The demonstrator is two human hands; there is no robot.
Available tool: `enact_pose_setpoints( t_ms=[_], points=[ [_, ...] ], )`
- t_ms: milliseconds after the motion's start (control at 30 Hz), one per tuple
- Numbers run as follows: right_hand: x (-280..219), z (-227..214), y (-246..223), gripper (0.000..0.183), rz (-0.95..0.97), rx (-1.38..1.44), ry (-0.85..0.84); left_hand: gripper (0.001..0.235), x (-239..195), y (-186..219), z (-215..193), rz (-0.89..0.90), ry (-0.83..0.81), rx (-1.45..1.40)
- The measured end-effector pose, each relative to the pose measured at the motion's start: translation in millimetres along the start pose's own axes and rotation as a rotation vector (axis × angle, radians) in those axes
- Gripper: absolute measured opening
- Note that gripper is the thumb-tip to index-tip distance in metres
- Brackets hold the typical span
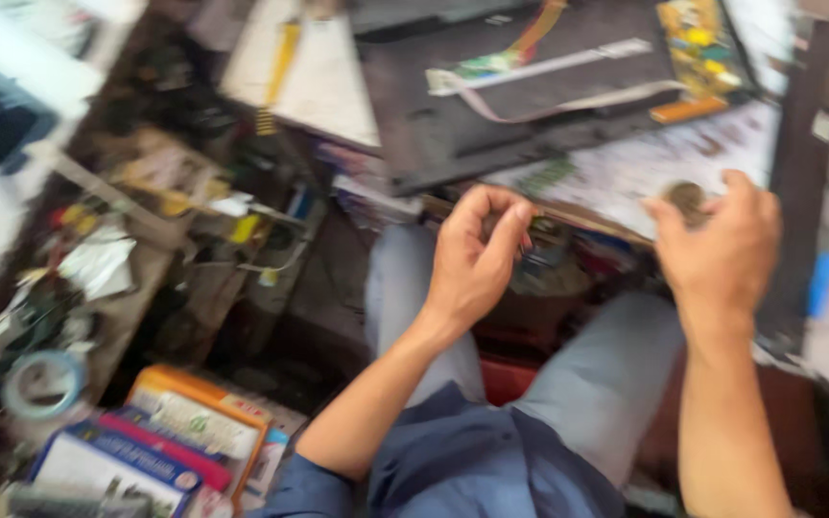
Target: The person strips and twists small wires, applies solder with a soldering iron, and secures connections with electrical tape. They handle a red wire and a black wire, using pliers and a soldering iron to join them, then wrap the joint with red tape.
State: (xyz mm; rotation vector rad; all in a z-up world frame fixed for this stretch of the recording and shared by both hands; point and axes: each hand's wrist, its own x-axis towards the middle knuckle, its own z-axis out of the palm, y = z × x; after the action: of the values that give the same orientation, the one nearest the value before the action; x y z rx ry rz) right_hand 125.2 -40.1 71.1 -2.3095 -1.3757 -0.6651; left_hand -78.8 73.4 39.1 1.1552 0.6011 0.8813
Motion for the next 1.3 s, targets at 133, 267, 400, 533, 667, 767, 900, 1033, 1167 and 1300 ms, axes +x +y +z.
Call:
enact_pose_setpoints(
  t_ms=[133,267,400,533,667,767,900,1033,1167,1300],
  points=[
    [24.8,2.4,-78.3,0.013,-0.082,0.578,-0.156,0.014,-31.3,-0.6,-72.1,-0.219,0.166,-0.130],
    [57.7,56.9,-203.2,0.020,-0.457,0.933,-0.244,0.014,-74.8,2.4,-138.5,-0.189,0.418,-0.334],
    [85.7,132.1,-317.3,0.064,-0.475,0.551,-0.379,0.016,-119.9,6.0,-181.7,-0.073,0.555,-0.343],
    [97.2,168.8,-350.2,0.045,-0.372,0.391,-0.307,0.014,-150.2,13.5,-205.0,-0.078,0.685,-0.366],
    [82.7,147.0,-336.2,0.044,-0.326,0.654,-0.180,0.009,-145.4,14.8,-208.1,-0.101,0.685,-0.354],
    [52.7,102.6,-297.0,0.037,-0.306,0.877,-0.055,0.008,-122.3,14.6,-194.4,-0.057,0.587,-0.285],
    [5.4,45.7,-200.0,0.017,-0.145,1.130,-0.002,0.008,-90.0,16.7,-154.0,-0.081,0.488,-0.159],
    [-43.0,-3.3,-82.4,0.014,0.574,1.791,-0.113,0.012,-61.2,11.3,-107.4,-0.092,0.247,-0.123],
    [-59.0,-25.5,-7.3,0.013,0.698,1.763,0.055,0.018,-22.8,-4.9,-48.8,-0.252,0.110,-0.054],
    [-62.4,-0.7,-2.3,0.013,0.750,1.721,0.157,0.017,9.6,-22.2,10.8,-0.221,-0.049,-0.122]
  ],
)
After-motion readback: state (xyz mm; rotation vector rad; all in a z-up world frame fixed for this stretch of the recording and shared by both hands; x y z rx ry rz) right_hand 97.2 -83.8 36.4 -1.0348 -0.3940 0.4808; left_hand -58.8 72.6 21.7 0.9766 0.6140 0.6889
